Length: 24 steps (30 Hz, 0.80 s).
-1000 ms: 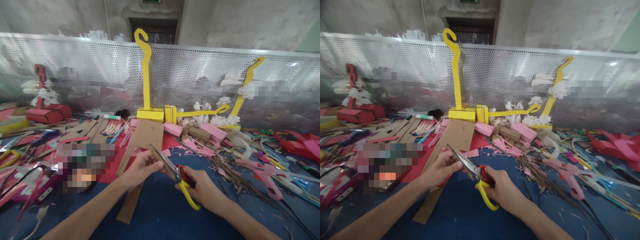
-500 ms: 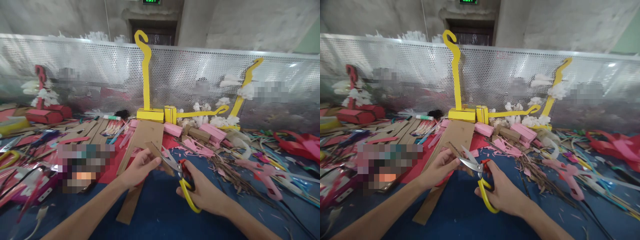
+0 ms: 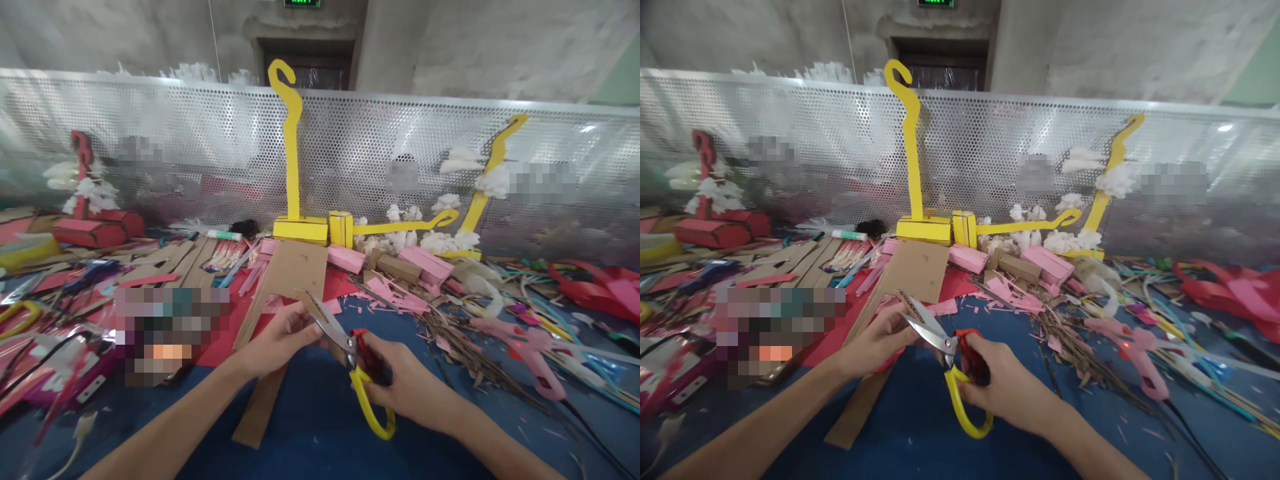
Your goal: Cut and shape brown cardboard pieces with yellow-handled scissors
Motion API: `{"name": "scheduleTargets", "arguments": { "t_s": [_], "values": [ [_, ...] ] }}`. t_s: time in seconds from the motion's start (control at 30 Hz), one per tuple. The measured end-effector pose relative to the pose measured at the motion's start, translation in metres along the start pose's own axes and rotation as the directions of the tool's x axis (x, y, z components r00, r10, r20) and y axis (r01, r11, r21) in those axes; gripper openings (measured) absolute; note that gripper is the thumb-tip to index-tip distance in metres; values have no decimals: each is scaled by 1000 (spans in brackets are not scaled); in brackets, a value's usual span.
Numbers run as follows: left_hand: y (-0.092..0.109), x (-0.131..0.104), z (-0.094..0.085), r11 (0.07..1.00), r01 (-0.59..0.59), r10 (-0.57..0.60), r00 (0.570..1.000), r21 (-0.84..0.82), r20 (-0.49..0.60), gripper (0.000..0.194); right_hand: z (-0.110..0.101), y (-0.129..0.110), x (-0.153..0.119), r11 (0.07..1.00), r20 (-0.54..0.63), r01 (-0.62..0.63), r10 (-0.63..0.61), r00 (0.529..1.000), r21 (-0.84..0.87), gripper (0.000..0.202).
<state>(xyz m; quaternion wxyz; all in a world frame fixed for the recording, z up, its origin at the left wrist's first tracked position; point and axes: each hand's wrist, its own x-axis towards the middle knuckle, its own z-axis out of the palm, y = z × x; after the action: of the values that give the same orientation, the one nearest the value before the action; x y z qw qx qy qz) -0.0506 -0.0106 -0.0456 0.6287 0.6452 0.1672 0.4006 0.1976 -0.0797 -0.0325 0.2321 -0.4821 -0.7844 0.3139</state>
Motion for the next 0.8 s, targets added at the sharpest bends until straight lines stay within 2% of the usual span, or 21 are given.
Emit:
{"name": "scheduleTargets", "arguments": {
  "t_s": [0.3, 0.53, 0.67, 0.8],
  "values": [
    [-4, 2, -3, 999, -7, 9, 999, -51, 38, 20, -1, -2, 0, 1000, 13, -16, 16, 1000, 22, 16],
    [0, 2, 2, 998, 8, -8, 1000, -65, 9, 20, 9, 12, 5, 997, -130, -34, 25, 991, -65, 9],
    [2, 2, 3, 998, 37, -37, 999, -53, -2, 24, 9, 14, 9, 997, -167, -63, 57, 984, -33, 18],
    [-3, 2, 1, 997, 15, -18, 999, -79, -34, 23, 6, 5, 9, 998, -187, -59, 60, 981, 11, 28]
  ]
}}
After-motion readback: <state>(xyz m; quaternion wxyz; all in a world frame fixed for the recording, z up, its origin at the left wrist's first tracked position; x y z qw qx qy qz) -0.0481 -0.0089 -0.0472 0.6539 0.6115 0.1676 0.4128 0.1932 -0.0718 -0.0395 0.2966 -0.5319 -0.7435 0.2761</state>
